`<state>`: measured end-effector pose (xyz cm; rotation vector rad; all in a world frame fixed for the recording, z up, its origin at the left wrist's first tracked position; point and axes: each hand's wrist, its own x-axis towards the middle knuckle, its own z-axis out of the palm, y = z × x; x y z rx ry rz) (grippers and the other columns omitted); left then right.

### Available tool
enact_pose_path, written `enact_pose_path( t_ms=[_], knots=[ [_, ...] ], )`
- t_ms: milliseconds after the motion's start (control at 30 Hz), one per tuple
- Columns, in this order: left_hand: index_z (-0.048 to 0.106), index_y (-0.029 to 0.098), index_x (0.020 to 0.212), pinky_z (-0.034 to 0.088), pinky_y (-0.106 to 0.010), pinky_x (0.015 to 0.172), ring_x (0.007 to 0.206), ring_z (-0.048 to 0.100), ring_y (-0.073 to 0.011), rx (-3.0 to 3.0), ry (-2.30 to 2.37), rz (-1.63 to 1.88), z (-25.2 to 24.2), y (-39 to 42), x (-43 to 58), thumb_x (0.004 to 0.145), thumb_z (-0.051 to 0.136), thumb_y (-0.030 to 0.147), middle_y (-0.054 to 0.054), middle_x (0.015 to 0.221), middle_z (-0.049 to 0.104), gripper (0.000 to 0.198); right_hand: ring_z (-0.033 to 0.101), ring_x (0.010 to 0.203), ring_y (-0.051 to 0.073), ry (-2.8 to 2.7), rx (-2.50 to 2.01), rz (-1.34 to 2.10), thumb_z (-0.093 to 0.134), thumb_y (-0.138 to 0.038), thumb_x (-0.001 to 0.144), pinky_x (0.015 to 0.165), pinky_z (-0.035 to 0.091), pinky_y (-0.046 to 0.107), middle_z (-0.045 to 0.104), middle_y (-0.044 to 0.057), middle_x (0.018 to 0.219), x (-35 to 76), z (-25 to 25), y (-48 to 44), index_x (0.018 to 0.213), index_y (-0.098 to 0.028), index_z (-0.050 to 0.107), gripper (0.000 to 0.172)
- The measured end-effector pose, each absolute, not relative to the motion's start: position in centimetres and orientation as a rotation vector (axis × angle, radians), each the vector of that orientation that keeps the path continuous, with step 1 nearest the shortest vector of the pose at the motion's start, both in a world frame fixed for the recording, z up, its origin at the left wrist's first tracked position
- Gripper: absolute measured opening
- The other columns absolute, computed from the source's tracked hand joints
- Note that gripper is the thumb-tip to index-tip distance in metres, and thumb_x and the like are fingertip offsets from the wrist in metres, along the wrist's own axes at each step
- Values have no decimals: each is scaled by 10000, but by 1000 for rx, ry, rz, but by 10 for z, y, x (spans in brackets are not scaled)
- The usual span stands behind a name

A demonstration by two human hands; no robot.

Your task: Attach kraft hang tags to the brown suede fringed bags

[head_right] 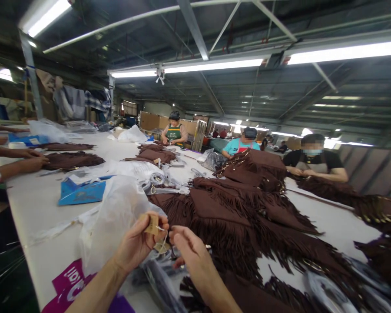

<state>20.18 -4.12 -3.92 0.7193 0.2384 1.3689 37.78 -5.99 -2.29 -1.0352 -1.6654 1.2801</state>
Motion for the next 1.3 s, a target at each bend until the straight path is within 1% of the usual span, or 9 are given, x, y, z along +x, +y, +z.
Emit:
enact_pose_path(
  t_ms=[100,267,467,633,700,800,933,1100,1300],
  knots=[
    [661,136,913,600,-271,772,862,722,-212,742,268,1292,-44,-47,215,833,758,308,-98,941,731,213,629,835,203,-1560,-888,1463,706,-465,787,565,499,231,682,45,967,374,-30,-77,1233,-213,527,543],
    [668,150,903,594,-279,787,867,725,-208,753,311,1243,-47,-48,219,827,769,293,-91,930,742,191,435,431,91,-1621,-1137,1379,580,-480,799,417,328,191,573,-38,545,401,-37,-97,781,-178,568,302],
    [684,121,842,583,-302,704,794,710,-220,989,308,956,-50,-58,231,813,771,367,-115,877,726,263,469,500,113,-1577,-1283,1007,639,-538,826,474,361,228,596,-17,637,470,-15,-123,663,-196,577,385],
    [689,138,852,543,-291,646,725,699,-221,1126,374,687,-58,-73,259,784,756,496,-106,791,728,370,624,945,228,-1256,-961,1114,797,-478,748,678,490,244,682,78,965,488,-8,-149,575,-181,570,412],
    [705,149,935,525,-291,688,776,690,-217,1239,395,551,-56,-80,265,791,743,438,-104,863,734,325,630,717,172,-1080,-780,1311,837,-453,720,496,445,191,638,28,758,491,-6,-159,594,-188,552,409],
    [696,202,1079,494,-316,807,937,650,-228,1598,530,463,-50,-92,271,777,712,242,-74,1017,715,305,362,428,51,-991,-664,1413,862,-418,718,356,290,142,509,-50,623,505,1,-170,617,-183,566,392],
    [672,233,1112,448,-342,935,1063,578,-235,2268,681,510,-56,-113,287,781,710,170,-66,1151,643,339,320,443,45,-1109,-828,1416,884,-446,678,394,283,169,531,-38,625,528,1,-170,701,-166,673,351],
    [629,193,878,460,-315,770,889,586,-218,2752,803,416,-88,-125,302,851,665,192,-57,998,648,45,376,437,60,-1377,-1143,1359,815,-449,697,426,255,188,528,-57,568,528,-44,-156,769,-155,674,335],
    [537,185,831,422,-323,730,835,571,-209,2869,750,493,-98,-118,289,903,460,93,-67,926,649,141,478,557,105,-1533,-1195,1371,690,-317,750,546,365,217,649,-23,682,521,-68,-152,883,-158,754,216]
  ],
)
